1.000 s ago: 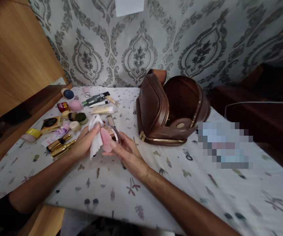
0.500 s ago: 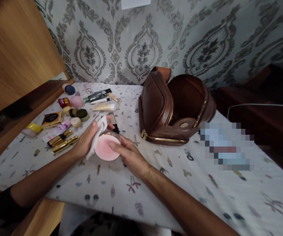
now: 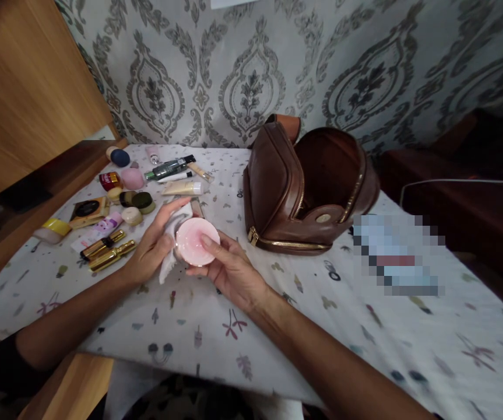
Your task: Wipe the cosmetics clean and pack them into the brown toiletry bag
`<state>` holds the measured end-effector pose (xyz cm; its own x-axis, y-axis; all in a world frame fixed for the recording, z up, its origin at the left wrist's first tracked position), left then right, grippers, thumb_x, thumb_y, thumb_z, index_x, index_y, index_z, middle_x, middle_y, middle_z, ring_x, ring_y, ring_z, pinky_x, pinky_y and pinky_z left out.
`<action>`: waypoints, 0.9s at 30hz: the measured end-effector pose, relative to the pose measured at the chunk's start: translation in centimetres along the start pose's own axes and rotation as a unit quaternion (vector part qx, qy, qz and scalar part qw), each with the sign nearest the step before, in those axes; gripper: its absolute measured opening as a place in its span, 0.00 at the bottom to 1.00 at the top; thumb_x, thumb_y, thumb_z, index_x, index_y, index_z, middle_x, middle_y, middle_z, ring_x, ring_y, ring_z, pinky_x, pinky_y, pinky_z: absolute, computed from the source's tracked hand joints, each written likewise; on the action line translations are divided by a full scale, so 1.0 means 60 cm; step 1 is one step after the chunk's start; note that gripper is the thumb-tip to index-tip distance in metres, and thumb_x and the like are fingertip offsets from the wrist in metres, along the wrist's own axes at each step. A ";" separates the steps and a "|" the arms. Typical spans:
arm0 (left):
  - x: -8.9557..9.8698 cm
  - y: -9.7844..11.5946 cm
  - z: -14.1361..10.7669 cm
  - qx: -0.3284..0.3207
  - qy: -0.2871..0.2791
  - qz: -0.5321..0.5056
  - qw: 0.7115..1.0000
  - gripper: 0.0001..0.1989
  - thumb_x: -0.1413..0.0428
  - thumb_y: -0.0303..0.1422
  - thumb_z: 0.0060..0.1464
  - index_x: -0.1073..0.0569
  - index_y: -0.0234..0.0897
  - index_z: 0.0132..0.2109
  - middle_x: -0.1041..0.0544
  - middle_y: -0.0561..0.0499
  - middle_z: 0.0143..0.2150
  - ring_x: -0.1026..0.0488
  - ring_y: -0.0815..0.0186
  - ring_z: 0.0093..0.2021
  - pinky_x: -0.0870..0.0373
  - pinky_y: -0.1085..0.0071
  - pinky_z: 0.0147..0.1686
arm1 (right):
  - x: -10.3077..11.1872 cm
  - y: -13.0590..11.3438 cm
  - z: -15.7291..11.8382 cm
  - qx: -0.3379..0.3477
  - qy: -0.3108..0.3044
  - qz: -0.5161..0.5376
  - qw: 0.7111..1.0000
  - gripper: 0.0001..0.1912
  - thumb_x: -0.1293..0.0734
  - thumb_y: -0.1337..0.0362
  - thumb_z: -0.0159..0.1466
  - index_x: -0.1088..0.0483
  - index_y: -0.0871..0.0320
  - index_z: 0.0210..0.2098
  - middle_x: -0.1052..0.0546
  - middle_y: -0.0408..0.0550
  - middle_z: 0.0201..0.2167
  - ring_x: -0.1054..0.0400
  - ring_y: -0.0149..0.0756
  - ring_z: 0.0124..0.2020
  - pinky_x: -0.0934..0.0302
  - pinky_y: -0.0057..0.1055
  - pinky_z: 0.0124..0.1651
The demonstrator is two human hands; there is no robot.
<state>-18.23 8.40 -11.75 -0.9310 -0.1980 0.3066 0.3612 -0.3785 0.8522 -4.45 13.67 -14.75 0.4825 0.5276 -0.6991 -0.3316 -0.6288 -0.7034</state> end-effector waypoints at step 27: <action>-0.002 0.014 -0.002 -0.078 -0.002 0.158 0.984 0.30 0.38 0.46 0.55 0.34 0.40 0.60 0.24 0.41 0.57 0.27 0.53 0.57 0.31 0.60 0.56 | 0.001 0.007 0.002 -0.054 -0.026 0.032 0.998 0.16 0.25 0.53 0.58 0.24 0.57 0.40 0.24 0.43 0.34 0.32 0.30 0.32 0.34 0.25 0.32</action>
<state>-17.83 8.00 -11.09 -0.7704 -0.3252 0.5484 0.6368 -0.4329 0.6380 -4.63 13.53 -15.09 0.4195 0.5112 -0.7501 -0.2699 -0.7187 -0.6408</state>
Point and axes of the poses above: each hand's wrist, its own z-axis towards the middle knuckle, its own x-axis out of the back of the hand, y = z × x, the point moved 4 cm from there along z, towards the middle knuckle
